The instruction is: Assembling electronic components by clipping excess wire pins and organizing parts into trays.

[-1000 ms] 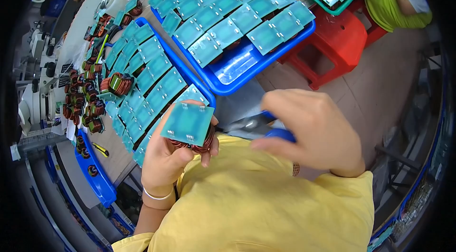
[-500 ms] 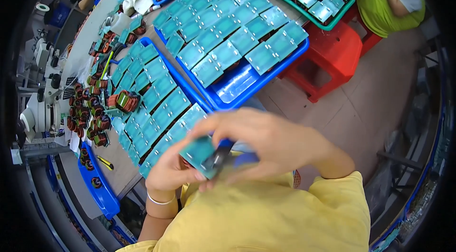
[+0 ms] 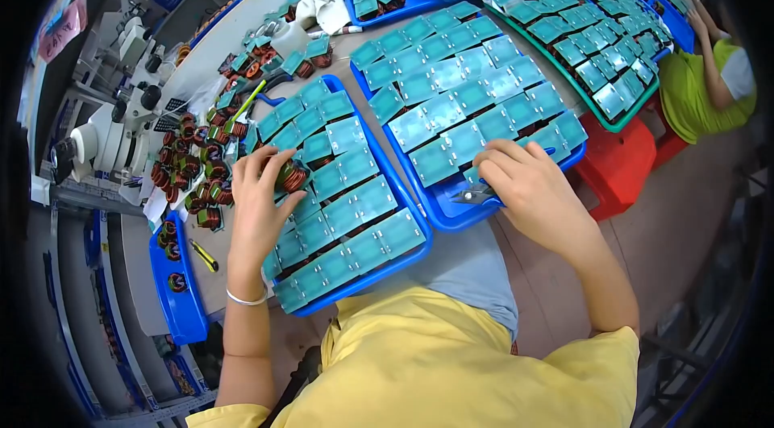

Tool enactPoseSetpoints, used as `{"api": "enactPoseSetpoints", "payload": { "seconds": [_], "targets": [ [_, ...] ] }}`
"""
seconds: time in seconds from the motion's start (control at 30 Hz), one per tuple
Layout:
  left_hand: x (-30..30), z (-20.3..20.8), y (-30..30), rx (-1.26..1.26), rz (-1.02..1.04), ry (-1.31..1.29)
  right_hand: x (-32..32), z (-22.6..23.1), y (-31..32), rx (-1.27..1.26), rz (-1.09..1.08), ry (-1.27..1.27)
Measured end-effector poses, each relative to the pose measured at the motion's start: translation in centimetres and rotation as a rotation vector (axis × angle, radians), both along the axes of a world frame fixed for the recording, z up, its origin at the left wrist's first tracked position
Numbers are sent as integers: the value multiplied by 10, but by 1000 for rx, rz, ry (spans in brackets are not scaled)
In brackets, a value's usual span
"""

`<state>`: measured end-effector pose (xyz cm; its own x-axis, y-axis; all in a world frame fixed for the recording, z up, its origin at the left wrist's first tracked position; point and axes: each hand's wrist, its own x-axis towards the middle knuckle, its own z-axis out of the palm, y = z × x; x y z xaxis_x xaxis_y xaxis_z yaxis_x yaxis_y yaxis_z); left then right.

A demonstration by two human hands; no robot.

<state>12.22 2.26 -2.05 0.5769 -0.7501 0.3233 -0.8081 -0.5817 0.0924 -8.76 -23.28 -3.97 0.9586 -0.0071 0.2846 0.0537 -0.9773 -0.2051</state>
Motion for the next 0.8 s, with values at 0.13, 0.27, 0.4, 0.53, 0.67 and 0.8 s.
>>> {"api": "enactPoseSetpoints", "payload": {
  "seconds": [0.13, 0.27, 0.4, 0.53, 0.67, 0.8],
  "targets": [
    [5, 1, 2, -8, -41, 28, -1, -3, 7, -65, -37, -11],
    [1, -1, 4, -808, -65, 1031, -6, -4, 7, -37, -99, -7],
    [-42, 12, -16, -987, -263, 1623, -8, 6, 5, 86, -98, -44],
    [-73, 14, -15, -889, -294, 1800, -7, 17, 24, 639, -9, -212],
    [-89, 10, -19, -864, -332, 2011, 0, 30, 49, 1172, 95, -176],
    [-98, 14, -21, -821, -283, 2045, 12, 24, 65, 1353, 163, -236]
  ]
}}
